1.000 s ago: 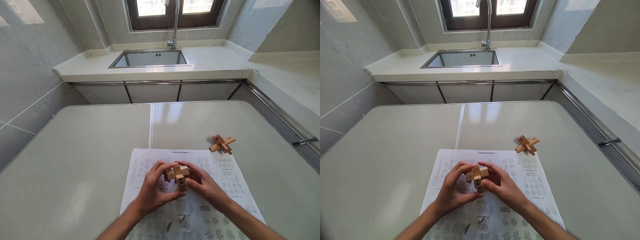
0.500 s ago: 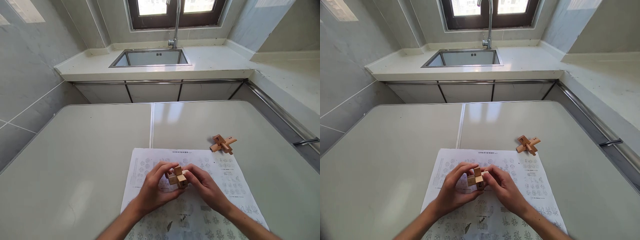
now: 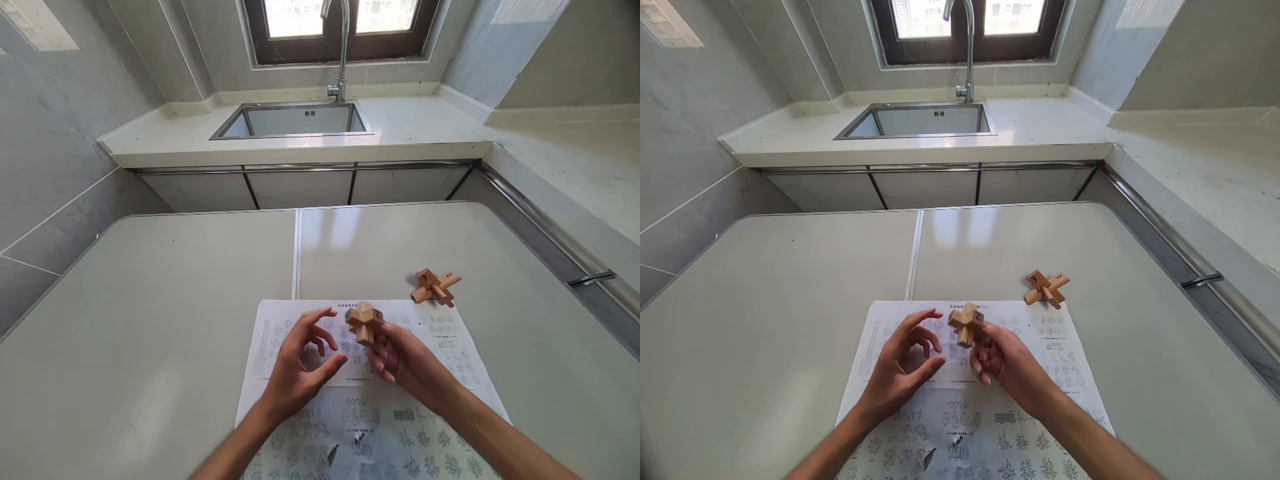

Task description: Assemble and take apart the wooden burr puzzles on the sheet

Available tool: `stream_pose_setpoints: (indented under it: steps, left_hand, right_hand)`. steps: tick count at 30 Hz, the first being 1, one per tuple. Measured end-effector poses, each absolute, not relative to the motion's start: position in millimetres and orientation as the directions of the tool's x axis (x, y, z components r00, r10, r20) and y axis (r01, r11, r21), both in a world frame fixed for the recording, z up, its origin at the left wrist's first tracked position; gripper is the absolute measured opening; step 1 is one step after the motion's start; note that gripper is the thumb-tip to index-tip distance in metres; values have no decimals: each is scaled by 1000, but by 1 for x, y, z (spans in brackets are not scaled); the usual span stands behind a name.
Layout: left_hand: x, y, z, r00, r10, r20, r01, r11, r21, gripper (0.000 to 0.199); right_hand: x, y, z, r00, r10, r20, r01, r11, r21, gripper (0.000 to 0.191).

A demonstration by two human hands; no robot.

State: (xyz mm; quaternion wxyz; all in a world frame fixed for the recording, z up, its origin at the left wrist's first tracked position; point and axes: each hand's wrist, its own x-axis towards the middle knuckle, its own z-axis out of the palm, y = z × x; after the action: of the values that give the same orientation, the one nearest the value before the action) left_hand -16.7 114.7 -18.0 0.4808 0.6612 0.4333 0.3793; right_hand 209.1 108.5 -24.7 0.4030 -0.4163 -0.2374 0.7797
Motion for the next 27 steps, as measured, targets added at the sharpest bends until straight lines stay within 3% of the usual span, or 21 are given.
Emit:
stream_pose_setpoints:
  steps: [5, 15, 23, 27]
  left_hand:
    - [-15, 117, -16, 314, 948, 52, 211, -123, 970, 35]
    - [-14, 118, -14, 317, 948, 31, 234, -110, 966, 25]
    - [-15, 118, -12, 315, 949, 17, 243, -98, 965, 20]
    - [-15, 119, -10, 315, 949, -1, 247, -81, 966, 20]
  right_hand:
    - [214, 117, -29, -165, 858, -486, -637, -469, -612, 28]
    - [222, 124, -41, -13, 899, -437, -744, -301, -597, 29]
    - [229, 129, -40, -55, 884, -464, -801, -317, -508, 23]
    - [227, 127, -36, -91, 889, -449, -782, -343, -521, 27]
